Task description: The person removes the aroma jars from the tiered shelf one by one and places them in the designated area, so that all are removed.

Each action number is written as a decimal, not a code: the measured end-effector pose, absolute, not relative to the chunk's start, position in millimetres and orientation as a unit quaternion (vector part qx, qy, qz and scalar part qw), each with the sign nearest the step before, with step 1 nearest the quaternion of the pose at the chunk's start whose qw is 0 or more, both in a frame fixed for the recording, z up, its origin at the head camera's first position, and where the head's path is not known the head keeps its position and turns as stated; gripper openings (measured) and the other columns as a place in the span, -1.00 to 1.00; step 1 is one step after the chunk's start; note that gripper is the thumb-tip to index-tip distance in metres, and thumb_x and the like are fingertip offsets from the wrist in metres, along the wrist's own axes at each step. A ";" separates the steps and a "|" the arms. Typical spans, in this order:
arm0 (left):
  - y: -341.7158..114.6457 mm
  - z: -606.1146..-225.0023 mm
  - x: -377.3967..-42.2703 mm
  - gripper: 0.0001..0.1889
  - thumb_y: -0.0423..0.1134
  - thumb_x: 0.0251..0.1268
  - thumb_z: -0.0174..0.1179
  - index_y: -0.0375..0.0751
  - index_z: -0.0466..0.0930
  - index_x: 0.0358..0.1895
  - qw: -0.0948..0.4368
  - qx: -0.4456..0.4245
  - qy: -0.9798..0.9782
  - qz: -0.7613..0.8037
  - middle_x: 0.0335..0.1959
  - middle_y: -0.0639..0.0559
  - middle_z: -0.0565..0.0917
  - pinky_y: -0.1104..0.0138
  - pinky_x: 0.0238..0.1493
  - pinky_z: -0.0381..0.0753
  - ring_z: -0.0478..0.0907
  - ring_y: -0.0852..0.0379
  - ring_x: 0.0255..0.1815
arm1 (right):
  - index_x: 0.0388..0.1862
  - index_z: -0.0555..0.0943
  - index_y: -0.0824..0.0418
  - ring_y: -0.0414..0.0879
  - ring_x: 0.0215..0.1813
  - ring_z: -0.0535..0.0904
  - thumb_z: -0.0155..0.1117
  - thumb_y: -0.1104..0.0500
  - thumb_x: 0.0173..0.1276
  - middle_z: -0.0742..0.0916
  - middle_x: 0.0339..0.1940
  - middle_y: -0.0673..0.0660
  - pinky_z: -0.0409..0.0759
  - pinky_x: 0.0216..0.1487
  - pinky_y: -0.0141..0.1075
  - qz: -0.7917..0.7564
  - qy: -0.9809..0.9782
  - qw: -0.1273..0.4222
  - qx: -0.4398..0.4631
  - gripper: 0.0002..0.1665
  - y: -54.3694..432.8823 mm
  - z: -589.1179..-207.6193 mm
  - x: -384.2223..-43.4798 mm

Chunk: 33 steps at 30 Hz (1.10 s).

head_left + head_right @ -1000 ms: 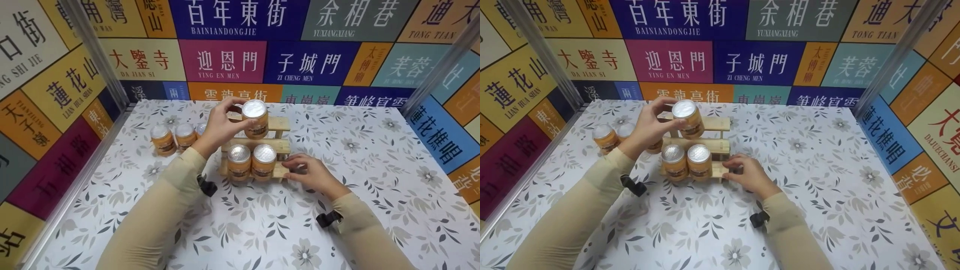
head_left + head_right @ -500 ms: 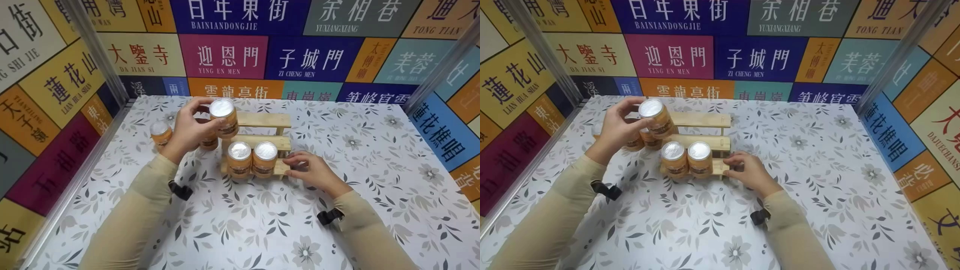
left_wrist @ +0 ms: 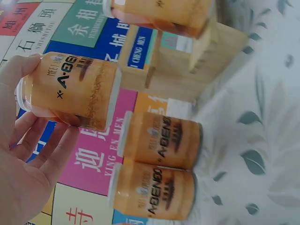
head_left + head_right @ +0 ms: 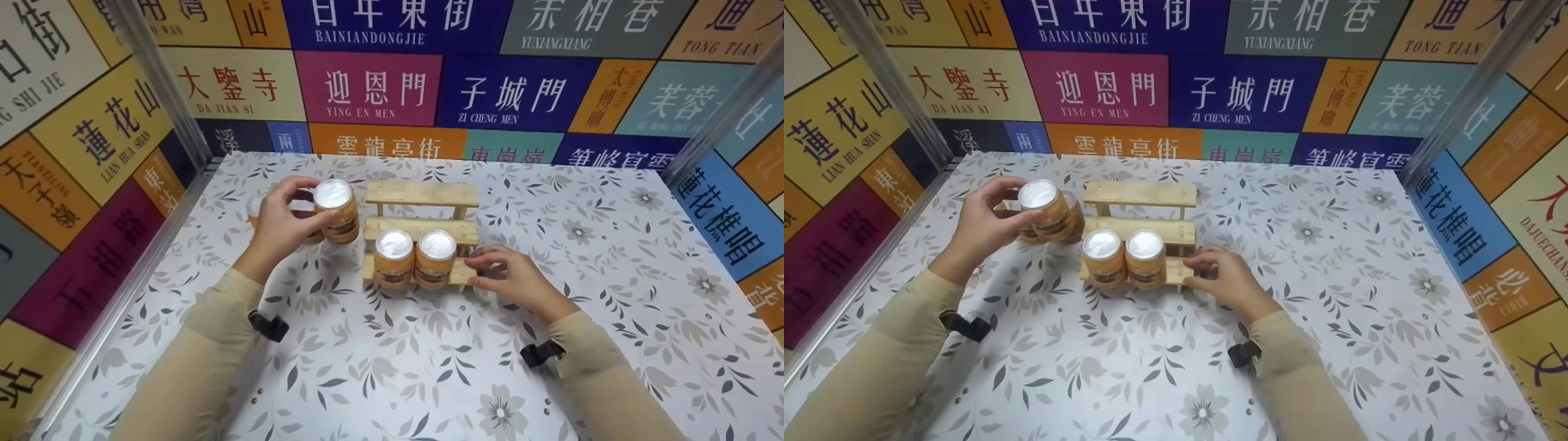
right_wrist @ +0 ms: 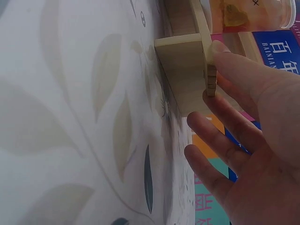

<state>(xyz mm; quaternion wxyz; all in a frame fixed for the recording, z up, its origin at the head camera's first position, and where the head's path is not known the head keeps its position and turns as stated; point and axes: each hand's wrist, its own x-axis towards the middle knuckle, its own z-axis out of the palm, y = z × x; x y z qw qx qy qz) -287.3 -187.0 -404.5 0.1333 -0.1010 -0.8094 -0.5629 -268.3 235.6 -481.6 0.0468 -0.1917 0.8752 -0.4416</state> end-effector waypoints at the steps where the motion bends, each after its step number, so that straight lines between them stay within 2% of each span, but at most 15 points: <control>1: -188.0 -407.5 -286.2 -0.42 -0.18 0.09 0.60 -0.20 0.60 0.19 0.129 -0.099 -0.812 -0.560 0.16 -0.08 0.59 0.05 0.21 0.72 0.58 0.02 0.14 | 0.12 0.75 0.18 0.09 0.31 0.58 0.59 0.23 0.20 0.69 0.23 0.15 0.70 0.25 -0.06 -0.442 0.875 0.049 -0.192 -0.54 235.7 -481.4 -268.6; 6: -191.3 -424.9 -283.6 -0.40 -0.14 0.09 0.59 -0.16 0.59 0.21 0.105 -0.090 -0.829 -0.542 0.19 -0.08 0.59 0.00 0.27 0.67 0.59 -0.05 0.18 | 0.12 0.75 0.18 0.10 0.30 0.58 0.59 0.23 0.20 0.69 0.23 0.15 0.69 0.26 -0.06 -0.446 0.872 0.048 -0.196 -0.53 235.8 -483.5 -269.2; 13: -194.9 -442.5 -283.5 -0.42 -0.29 0.08 0.57 -0.30 0.59 0.20 0.083 -0.090 -0.837 -0.533 0.15 -0.20 0.62 -0.07 0.28 0.64 0.61 -0.17 0.16 | 0.11 0.75 0.19 0.08 0.27 0.59 0.59 0.22 0.21 0.70 0.21 0.16 0.70 0.24 -0.02 -0.445 0.872 0.038 -0.199 -0.54 235.5 -485.8 -268.2; 26: -196.5 -465.9 -281.0 -0.46 -0.21 0.08 0.58 -0.17 0.61 0.16 0.064 -0.084 -0.854 -0.510 0.14 -0.06 0.61 0.04 0.27 0.63 0.56 -0.04 0.17 | 0.13 0.74 0.21 0.12 0.30 0.57 0.58 0.22 0.23 0.69 0.21 0.20 0.68 0.27 -0.01 -0.446 0.871 0.038 -0.200 -0.54 235.8 -482.2 -270.0; 33: -195.7 -473.1 -280.3 -0.44 -0.16 0.12 0.57 -0.15 0.59 0.18 0.054 -0.073 -0.849 -0.520 0.15 -0.04 0.59 0.00 0.29 0.61 0.54 -0.02 0.20 | 0.12 0.75 0.19 0.09 0.30 0.57 0.58 0.22 0.22 0.69 0.22 0.17 0.69 0.26 -0.03 -0.443 0.873 0.042 -0.197 -0.54 235.8 -483.2 -269.5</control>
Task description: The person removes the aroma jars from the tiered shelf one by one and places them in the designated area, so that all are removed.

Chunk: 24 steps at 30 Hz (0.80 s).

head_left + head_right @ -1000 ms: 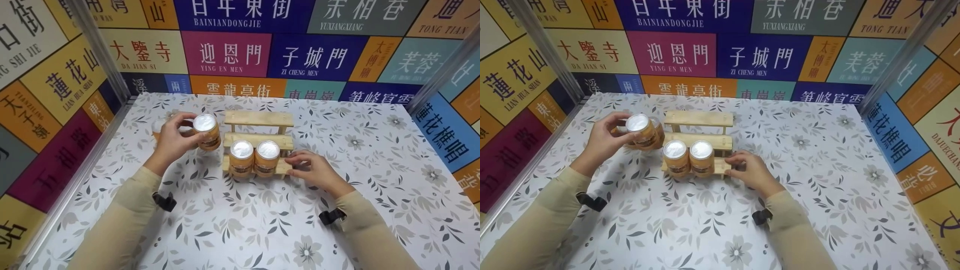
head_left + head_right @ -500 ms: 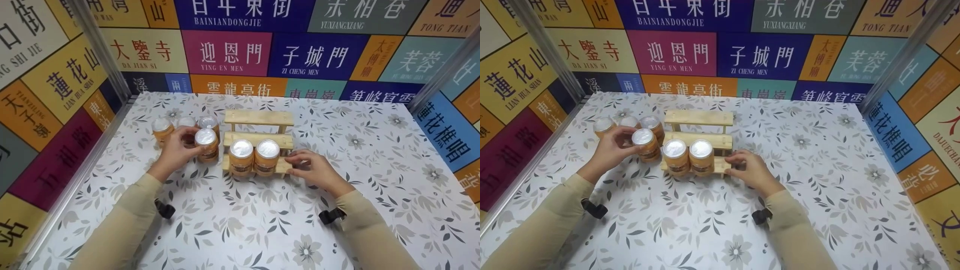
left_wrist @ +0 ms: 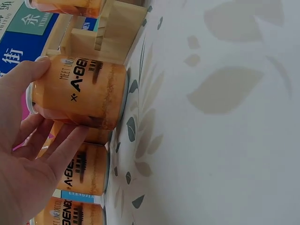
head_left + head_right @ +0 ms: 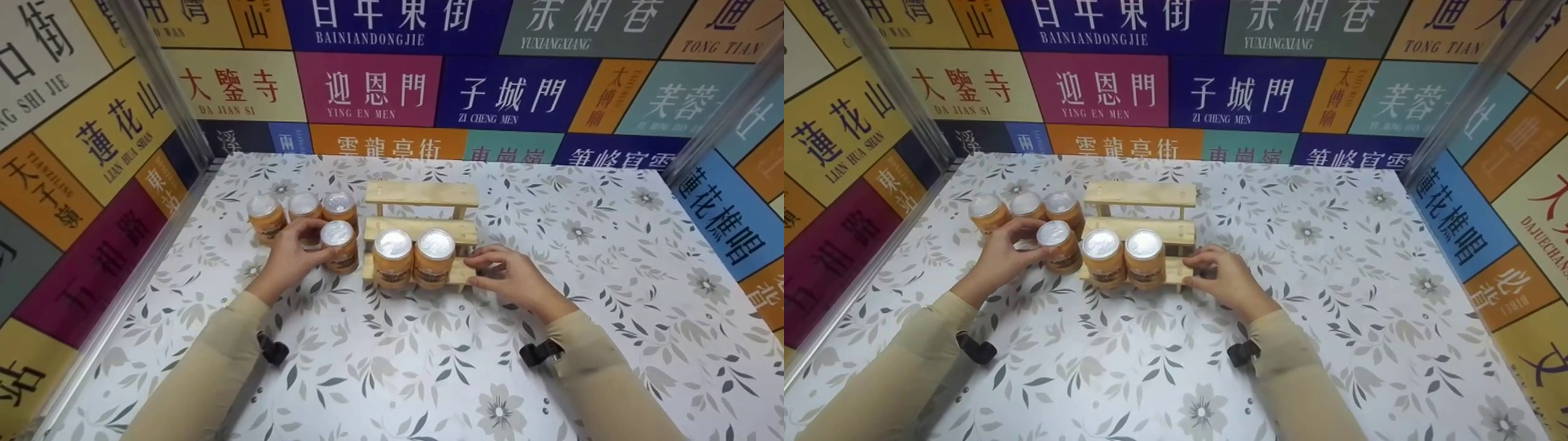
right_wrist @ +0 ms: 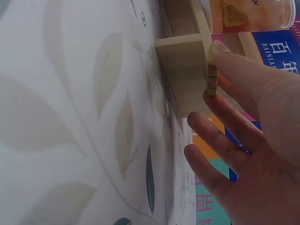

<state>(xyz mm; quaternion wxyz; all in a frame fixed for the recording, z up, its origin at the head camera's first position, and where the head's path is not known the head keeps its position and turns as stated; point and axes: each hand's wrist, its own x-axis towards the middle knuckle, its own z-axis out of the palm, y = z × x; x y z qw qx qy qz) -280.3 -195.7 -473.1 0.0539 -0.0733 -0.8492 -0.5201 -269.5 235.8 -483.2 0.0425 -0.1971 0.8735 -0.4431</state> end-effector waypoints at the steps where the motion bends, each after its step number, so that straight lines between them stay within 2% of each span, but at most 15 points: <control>1: -195.7 -473.7 -279.9 -0.44 -0.15 0.12 0.57 -0.15 0.59 0.19 0.054 -0.072 -0.849 -0.520 0.16 -0.04 0.59 0.00 0.30 0.60 0.54 -0.02 0.21 | 0.12 0.75 0.18 0.09 0.30 0.57 0.58 0.22 0.22 0.69 0.22 0.17 0.69 0.27 -0.04 -0.443 0.874 0.044 -0.196 -0.54 235.5 -483.2 -269.7; 8: -195.0 -474.2 -276.8 -0.37 -0.06 0.16 0.55 -0.13 0.55 0.28 0.045 -0.076 -0.850 -0.519 0.21 -0.04 0.58 0.06 0.28 0.66 0.55 -0.03 0.23 | 0.13 0.74 0.18 0.11 0.30 0.57 0.58 0.21 0.22 0.68 0.23 0.17 0.68 0.27 -0.03 -0.448 0.872 0.046 -0.193 -0.53 236.0 -485.8 -270.9; 15: -196.5 -467.7 -276.5 -0.29 0.02 0.14 0.55 -0.09 0.51 0.35 0.039 -0.087 -0.854 -0.512 0.23 -0.05 0.56 -0.02 0.31 0.61 0.55 -0.07 0.24 | 0.10 0.76 0.21 0.10 0.23 0.60 0.59 0.21 0.22 0.71 0.18 0.19 0.71 0.20 0.00 -0.456 0.865 0.034 -0.204 -0.56 236.8 -485.4 -271.2; 24: -194.9 -465.8 -273.8 -0.41 -0.16 0.21 0.52 -0.12 0.54 0.30 0.075 -0.112 -0.848 -0.513 0.23 -0.04 0.56 -0.02 0.31 0.63 0.58 -0.04 0.24 | 0.11 0.75 0.18 0.07 0.26 0.60 0.59 0.23 0.20 0.70 0.22 0.15 0.72 0.21 -0.06 -0.449 0.871 0.045 -0.195 -0.53 236.2 -483.6 -269.8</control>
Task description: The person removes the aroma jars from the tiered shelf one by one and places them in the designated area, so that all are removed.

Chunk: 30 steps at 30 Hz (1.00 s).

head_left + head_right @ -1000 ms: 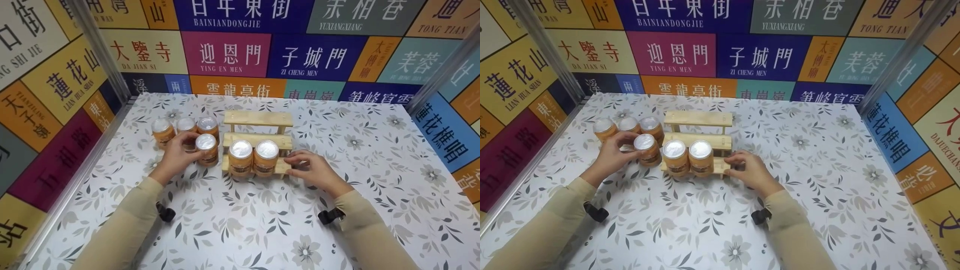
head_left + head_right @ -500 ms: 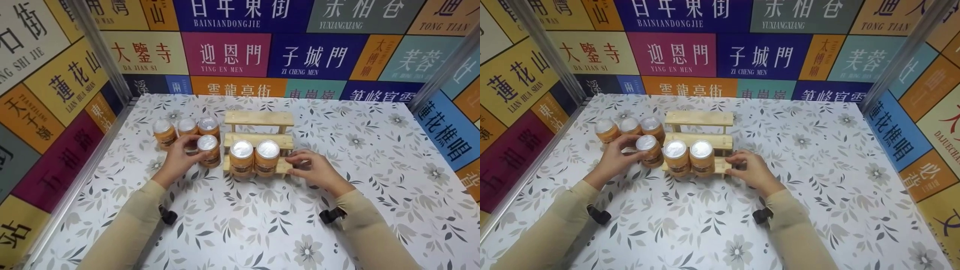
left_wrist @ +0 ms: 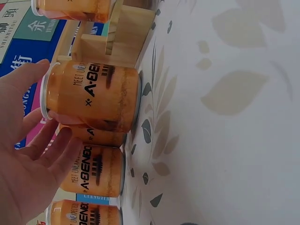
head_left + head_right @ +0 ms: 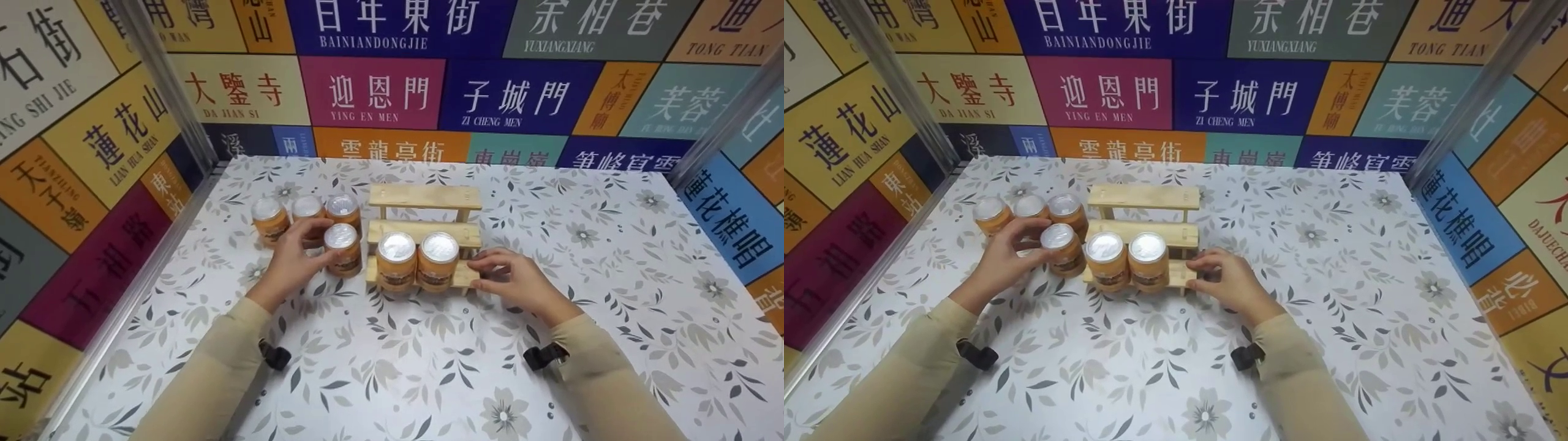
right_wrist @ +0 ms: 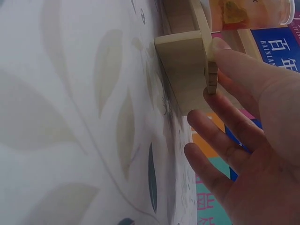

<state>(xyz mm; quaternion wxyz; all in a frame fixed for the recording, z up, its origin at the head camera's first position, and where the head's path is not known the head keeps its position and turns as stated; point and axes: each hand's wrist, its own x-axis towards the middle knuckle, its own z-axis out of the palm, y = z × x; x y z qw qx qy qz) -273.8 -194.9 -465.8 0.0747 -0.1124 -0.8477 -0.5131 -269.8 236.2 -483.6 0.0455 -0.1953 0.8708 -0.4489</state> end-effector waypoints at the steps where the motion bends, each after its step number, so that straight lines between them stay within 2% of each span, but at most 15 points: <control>1: -194.9 -465.7 -272.9 -0.42 -0.18 0.21 0.52 -0.14 0.55 0.29 0.084 -0.114 -0.845 -0.516 0.22 -0.04 0.56 -0.03 0.30 0.63 0.58 -0.04 0.23 | 0.12 0.75 0.18 0.08 0.26 0.60 0.59 0.22 0.20 0.70 0.22 0.16 0.71 0.21 -0.06 -0.449 0.870 0.045 -0.197 -0.53 235.8 -483.6 -269.8; 6: -195.8 -465.8 -270.3 -0.45 -0.20 0.21 0.51 -0.19 0.57 0.25 0.127 -0.118 -0.833 -0.526 0.18 -0.01 0.56 -0.04 0.28 0.64 0.59 -0.11 0.21 | 0.13 0.75 0.16 0.09 0.29 0.59 0.59 0.19 0.21 0.69 0.23 0.16 0.70 0.25 -0.06 -0.447 0.871 0.048 -0.196 -0.52 236.7 -485.2 -270.7; 11: -195.7 -463.8 -269.4 -0.49 -0.19 0.25 0.49 -0.21 0.57 0.23 0.146 -0.122 -0.822 -0.537 0.18 -0.06 0.56 -0.08 0.26 0.63 0.61 -0.18 0.21 | 0.13 0.75 0.14 0.09 0.30 0.58 0.60 0.17 0.21 0.69 0.23 0.15 0.68 0.28 -0.03 -0.449 0.871 0.049 -0.193 -0.52 239.1 -487.0 -270.9; 17: -191.1 -457.2 -264.9 -0.56 -0.25 0.25 0.48 -0.16 0.62 0.18 0.179 -0.144 -0.808 -0.542 0.16 -0.03 0.57 -0.04 0.31 0.60 0.62 -0.15 0.21 | 0.12 0.76 0.17 0.08 0.27 0.59 0.59 0.19 0.22 0.70 0.20 0.16 0.70 0.24 -0.02 -0.450 0.871 0.038 -0.196 -0.54 237.5 -486.3 -270.1; 20: -187.3 -452.3 -264.0 -0.54 -0.26 0.23 0.50 -0.21 0.62 0.18 0.189 -0.160 -0.810 -0.532 0.16 0.00 0.57 -0.03 0.35 0.57 0.61 -0.09 0.22 | 0.12 0.75 0.21 0.10 0.27 0.59 0.59 0.20 0.23 0.70 0.20 0.19 0.70 0.23 -0.02 -0.450 0.870 0.031 -0.199 -0.55 236.9 -484.4 -269.4; 25: -179.2 -443.5 -260.8 -0.53 -0.26 0.22 0.50 -0.22 0.62 0.19 0.195 -0.177 -0.807 -0.528 0.17 0.02 0.58 0.00 0.39 0.56 0.57 -0.05 0.25 | 0.13 0.74 0.25 0.14 0.28 0.58 0.58 0.22 0.22 0.69 0.22 0.24 0.69 0.24 0.00 -0.453 0.867 0.032 -0.205 -0.53 236.4 -482.9 -268.6; 30: -167.5 -439.7 -251.6 -0.50 -0.25 0.23 0.49 -0.20 0.60 0.23 0.172 -0.191 -0.802 -0.540 0.21 -0.01 0.57 0.09 0.43 0.54 0.54 0.00 0.29 | 0.13 0.74 0.25 0.14 0.30 0.57 0.58 0.23 0.22 0.69 0.23 0.24 0.68 0.25 0.00 -0.459 0.864 0.040 -0.204 -0.53 235.1 -482.8 -268.0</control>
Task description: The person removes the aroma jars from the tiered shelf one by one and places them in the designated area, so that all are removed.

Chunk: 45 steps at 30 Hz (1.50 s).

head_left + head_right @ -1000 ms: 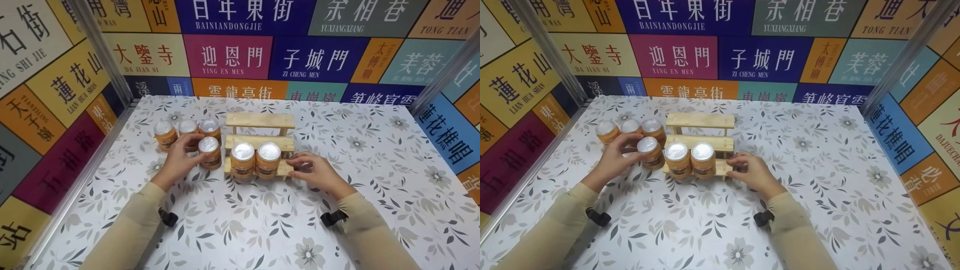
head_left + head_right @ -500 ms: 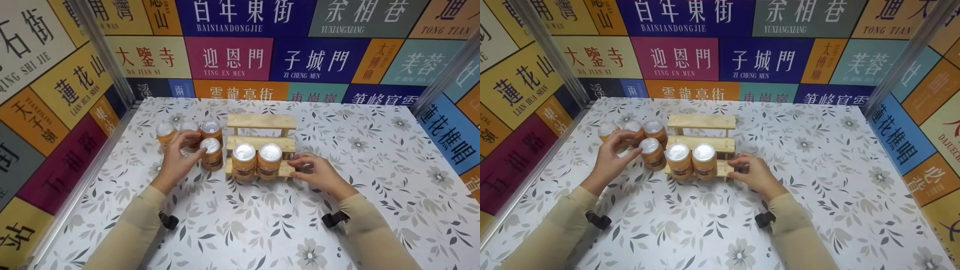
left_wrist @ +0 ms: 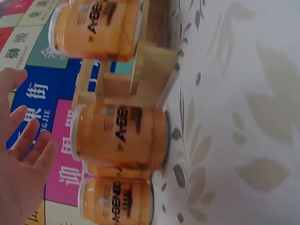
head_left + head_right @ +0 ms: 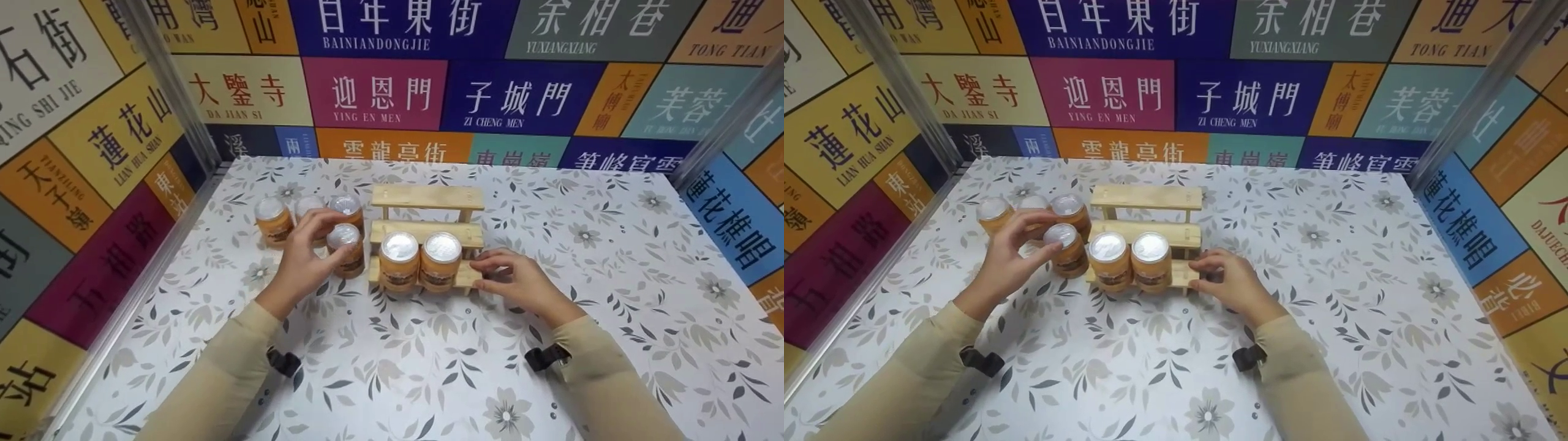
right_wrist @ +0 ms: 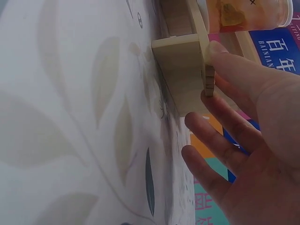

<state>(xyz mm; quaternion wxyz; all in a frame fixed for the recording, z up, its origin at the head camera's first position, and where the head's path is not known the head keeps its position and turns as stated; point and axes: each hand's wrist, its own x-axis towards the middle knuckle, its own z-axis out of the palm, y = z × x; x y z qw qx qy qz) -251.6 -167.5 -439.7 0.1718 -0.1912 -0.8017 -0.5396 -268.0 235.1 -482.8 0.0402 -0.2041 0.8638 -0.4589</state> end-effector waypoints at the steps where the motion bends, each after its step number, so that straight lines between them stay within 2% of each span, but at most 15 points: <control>1: -165.1 -439.6 -249.8 -0.48 -0.24 0.23 0.50 -0.20 0.59 0.25 0.164 -0.196 -0.801 -0.541 0.22 -0.04 0.57 0.10 0.45 0.54 0.53 0.00 0.31 | 0.13 0.74 0.24 0.14 0.30 0.57 0.58 0.22 0.22 0.69 0.23 0.23 0.68 0.25 0.00 -0.458 0.864 0.041 -0.203 -0.53 235.2 -483.0 -268.1; 5: -156.7 -440.6 -244.4 -0.35 -0.19 0.20 0.53 -0.23 0.51 0.34 0.135 -0.214 -0.801 -0.542 0.27 -0.11 0.57 0.15 0.49 0.48 0.50 0.02 0.36 | 0.11 0.75 0.19 0.10 0.29 0.58 0.60 0.21 0.20 0.70 0.22 0.18 0.69 0.25 -0.04 -0.449 0.870 0.045 -0.200 -0.53 235.5 -484.0 -268.6; 7: -153.1 -441.5 -243.0 -0.30 -0.14 0.19 0.54 -0.18 0.47 0.38 0.123 -0.217 -0.807 -0.536 0.29 -0.12 0.57 0.17 0.49 0.49 0.50 0.04 0.37 | 0.11 0.75 0.19 0.09 0.28 0.58 0.60 0.21 0.19 0.70 0.21 0.17 0.70 0.25 -0.04 -0.446 0.871 0.046 -0.202 -0.53 235.9 -484.7 -268.6; 11: -145.7 -443.0 -241.3 -0.26 -0.04 0.20 0.52 -0.08 0.44 0.43 0.103 -0.217 -0.821 -0.518 0.31 -0.07 0.57 0.21 0.48 0.49 0.49 0.10 0.39 | 0.11 0.76 0.19 0.07 0.28 0.58 0.60 0.21 0.20 0.71 0.20 0.16 0.70 0.24 -0.05 -0.448 0.870 0.045 -0.202 -0.54 236.8 -485.0 -267.7; 14: -140.7 -443.7 -240.4 -0.23 0.01 0.18 0.53 -0.09 0.45 0.44 0.094 -0.221 -0.828 -0.507 0.30 -0.03 0.58 0.16 0.51 0.45 0.49 0.10 0.38 | 0.11 0.76 0.18 0.05 0.27 0.58 0.60 0.21 0.20 0.71 0.20 0.15 0.70 0.23 -0.04 -0.450 0.869 0.044 -0.199 -0.54 237.2 -484.1 -266.6; 20: -131.2 -443.1 -241.0 -0.20 -0.09 0.12 0.57 -0.21 0.44 0.43 0.080 -0.241 -0.809 -0.530 0.29 -0.09 0.59 0.07 0.50 0.47 0.52 -0.01 0.36 | 0.10 0.76 0.19 0.08 0.27 0.60 0.60 0.21 0.20 0.71 0.20 0.16 0.70 0.23 -0.02 -0.454 0.868 0.037 -0.199 -0.55 236.1 -483.0 -267.3; 25: -123.6 -446.5 -243.6 -0.18 -0.14 0.09 0.59 -0.27 0.43 0.42 0.055 -0.250 -0.795 -0.550 0.32 -0.15 0.56 0.16 0.48 0.49 0.51 0.00 0.39 | 0.10 0.76 0.17 0.10 0.30 0.58 0.61 0.20 0.19 0.70 0.22 0.16 0.69 0.26 -0.02 -0.453 0.869 0.041 -0.195 -0.53 235.5 -483.9 -266.9; 32: -116.7 -450.0 -245.8 -0.25 -0.14 0.11 0.58 -0.23 0.49 0.38 0.051 -0.236 -0.801 -0.548 0.28 -0.04 0.56 0.25 0.45 0.51 0.52 0.05 0.38 | 0.12 0.75 0.16 0.11 0.30 0.59 0.60 0.19 0.20 0.69 0.23 0.15 0.69 0.26 -0.02 -0.447 0.871 0.042 -0.198 -0.53 236.6 -484.6 -268.3; 39: -110.0 -450.4 -247.8 -0.32 -0.15 0.16 0.55 -0.19 0.51 0.35 0.044 -0.218 -0.802 -0.555 0.24 -0.06 0.56 0.10 0.43 0.55 0.53 0.02 0.35 | 0.12 0.75 0.16 0.09 0.30 0.58 0.60 0.18 0.21 0.70 0.22 0.15 0.69 0.26 -0.03 -0.449 0.869 0.039 -0.201 -0.53 237.7 -484.7 -269.2; 45: -105.0 -451.2 -247.9 -0.38 -0.22 0.14 0.56 -0.15 0.55 0.30 0.045 -0.200 -0.793 -0.574 0.20 -0.07 0.58 0.06 0.38 0.58 0.56 0.00 0.28 | 0.12 0.75 0.15 0.08 0.30 0.57 0.60 0.18 0.20 0.69 0.22 0.14 0.67 0.28 -0.02 -0.449 0.870 0.040 -0.197 -0.53 238.1 -484.9 -268.6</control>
